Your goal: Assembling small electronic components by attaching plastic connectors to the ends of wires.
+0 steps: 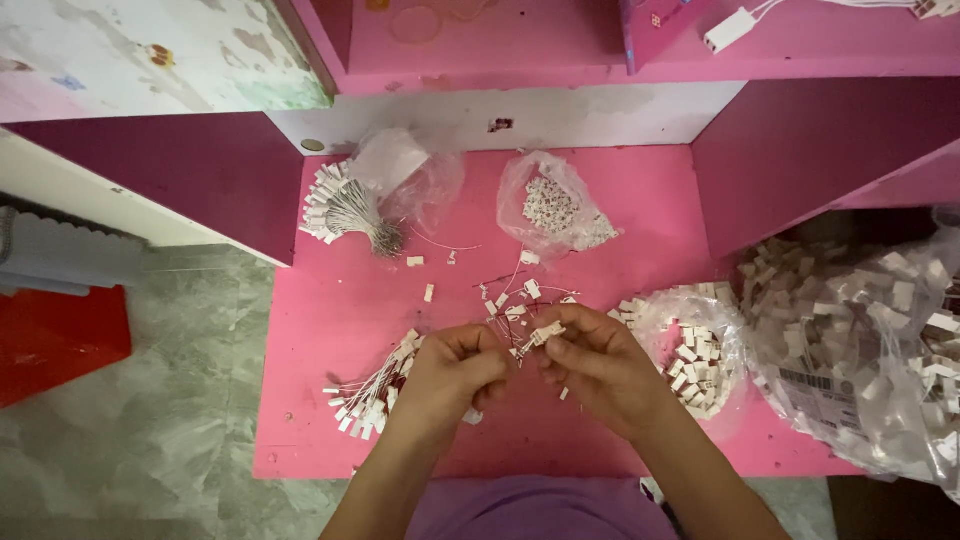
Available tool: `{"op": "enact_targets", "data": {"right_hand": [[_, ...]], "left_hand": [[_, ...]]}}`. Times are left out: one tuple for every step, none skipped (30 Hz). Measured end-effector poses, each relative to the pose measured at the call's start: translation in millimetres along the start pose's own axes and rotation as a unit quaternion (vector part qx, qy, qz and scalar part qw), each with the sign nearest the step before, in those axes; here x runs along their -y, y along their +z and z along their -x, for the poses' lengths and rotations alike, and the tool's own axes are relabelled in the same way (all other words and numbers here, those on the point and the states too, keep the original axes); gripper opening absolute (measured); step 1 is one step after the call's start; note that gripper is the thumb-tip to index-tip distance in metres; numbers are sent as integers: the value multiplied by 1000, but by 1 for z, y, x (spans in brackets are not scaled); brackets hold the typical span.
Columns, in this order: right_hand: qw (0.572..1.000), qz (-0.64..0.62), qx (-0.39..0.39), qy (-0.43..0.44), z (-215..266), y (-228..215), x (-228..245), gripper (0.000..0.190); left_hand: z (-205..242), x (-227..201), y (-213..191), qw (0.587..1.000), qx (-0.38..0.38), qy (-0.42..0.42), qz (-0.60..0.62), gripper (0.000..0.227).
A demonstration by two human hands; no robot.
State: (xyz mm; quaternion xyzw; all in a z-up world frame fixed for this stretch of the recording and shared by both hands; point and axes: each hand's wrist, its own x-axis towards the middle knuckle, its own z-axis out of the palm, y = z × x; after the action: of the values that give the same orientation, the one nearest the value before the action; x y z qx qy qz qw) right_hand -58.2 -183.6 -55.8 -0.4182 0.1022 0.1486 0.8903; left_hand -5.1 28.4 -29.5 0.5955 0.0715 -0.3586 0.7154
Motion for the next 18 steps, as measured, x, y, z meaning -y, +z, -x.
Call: {"op": "enact_targets", "data": {"right_hand": [[1000, -1, 0, 0, 0, 0, 0, 28], [1000, -7, 9, -4, 0, 1, -1, 28], [1000, -12, 17, -8, 0, 1, 0, 27], [1000, -12, 17, -8, 0, 0, 0, 27], [999, -12, 26, -14, 1, 0, 0, 26], [999, -11, 36, -20, 1, 0, 1, 25], [999, -11, 36, -19, 1, 2, 2, 25], [1000, 3, 21, -10, 1, 4, 4, 25], [1000, 17, 7, -2, 1, 6, 5, 25], [1000, 17, 7, -1, 1, 9, 8, 25], [997, 73, -13, 0, 1, 12, 10, 24], [991, 129, -33, 1, 1, 16, 12, 23], [991, 129, -33, 2, 1, 16, 12, 23], [983, 181, -43, -3, 1, 17, 11, 23], [971, 233, -52, -7, 1, 17, 11, 23], [971, 233, -53, -7, 1, 17, 11, 23], [967, 249, -55, 7, 1, 18, 11, 23], [962, 266, -57, 20, 0, 18, 12, 24]], "left_hand": [[0, 0, 0, 1000, -1, 0, 0, 7], [0, 0, -1, 1000, 3, 3, -4, 9], [-1, 0, -1, 1000, 7, 6, -7, 10], [-1, -1, 0, 1000, 6, 6, -7, 10], [-1, -2, 0, 1000, -4, 2, -17, 11], [-1, -4, 1, 1000, -14, -2, -28, 12], [1, -9, 2, 1000, -14, -3, -28, 12], [3, -14, 2, 999, -24, -13, -37, 12], [5, -19, 3, 998, -33, -24, -47, 12], [3, -16, 2, 998, -34, -24, -47, 12], [2, -12, 0, 999, -23, -12, -41, 11], [0, -8, -2, 999, -12, 0, -35, 10], [-1, -7, -3, 999, -12, -1, -35, 10], [-3, -7, -3, 999, -4, -13, -36, 11], [-5, -6, -4, 999, 4, -25, -37, 13], [-8, -2, -7, 999, 4, -25, -37, 13], [-12, 2, -10, 999, 21, -26, -9, 12], [-15, 6, -13, 999, 39, -28, 19, 11]]}}
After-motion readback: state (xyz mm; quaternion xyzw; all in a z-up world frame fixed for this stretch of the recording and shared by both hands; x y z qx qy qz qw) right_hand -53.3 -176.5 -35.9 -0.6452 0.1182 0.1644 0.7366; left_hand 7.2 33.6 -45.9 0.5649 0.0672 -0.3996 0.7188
